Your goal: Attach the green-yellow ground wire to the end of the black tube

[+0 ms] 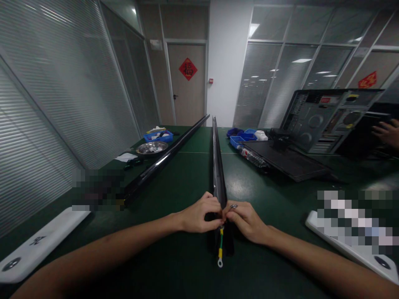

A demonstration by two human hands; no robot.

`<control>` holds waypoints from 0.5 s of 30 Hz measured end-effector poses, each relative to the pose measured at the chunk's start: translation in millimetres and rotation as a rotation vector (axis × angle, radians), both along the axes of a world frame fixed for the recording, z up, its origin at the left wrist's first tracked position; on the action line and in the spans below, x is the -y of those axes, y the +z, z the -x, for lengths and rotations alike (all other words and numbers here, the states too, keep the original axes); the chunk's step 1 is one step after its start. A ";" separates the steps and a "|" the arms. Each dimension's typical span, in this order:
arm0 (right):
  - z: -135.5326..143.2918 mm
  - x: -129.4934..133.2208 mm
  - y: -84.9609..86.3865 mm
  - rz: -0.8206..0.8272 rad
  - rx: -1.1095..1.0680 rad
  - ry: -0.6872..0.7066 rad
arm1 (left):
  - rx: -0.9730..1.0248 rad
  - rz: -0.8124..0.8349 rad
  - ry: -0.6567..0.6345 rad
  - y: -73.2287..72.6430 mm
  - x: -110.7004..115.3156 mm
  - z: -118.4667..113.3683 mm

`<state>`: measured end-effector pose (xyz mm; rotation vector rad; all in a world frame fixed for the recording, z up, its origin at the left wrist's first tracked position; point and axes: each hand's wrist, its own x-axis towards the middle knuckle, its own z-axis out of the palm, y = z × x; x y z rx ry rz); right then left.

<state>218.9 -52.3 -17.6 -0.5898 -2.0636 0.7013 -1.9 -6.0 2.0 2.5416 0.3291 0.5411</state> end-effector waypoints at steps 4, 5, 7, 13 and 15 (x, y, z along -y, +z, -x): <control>-0.4 -0.2 -0.3 -0.014 0.006 0.004 | -0.033 -0.012 0.021 -0.3 -0.2 0.6; -0.4 0.0 -0.3 -0.019 0.012 -0.006 | -0.039 -0.015 0.026 -0.5 -0.4 0.6; -0.5 0.6 -0.7 -0.033 0.022 -0.035 | -0.041 -0.017 0.029 -0.7 -0.9 0.6; -0.2 0.7 -4.2 -0.044 0.033 -0.098 | -0.040 0.007 0.018 0.6 -0.3 0.4; -0.1 0.2 -4.7 -0.028 0.035 -0.112 | -0.040 0.008 0.024 0.8 -0.1 0.1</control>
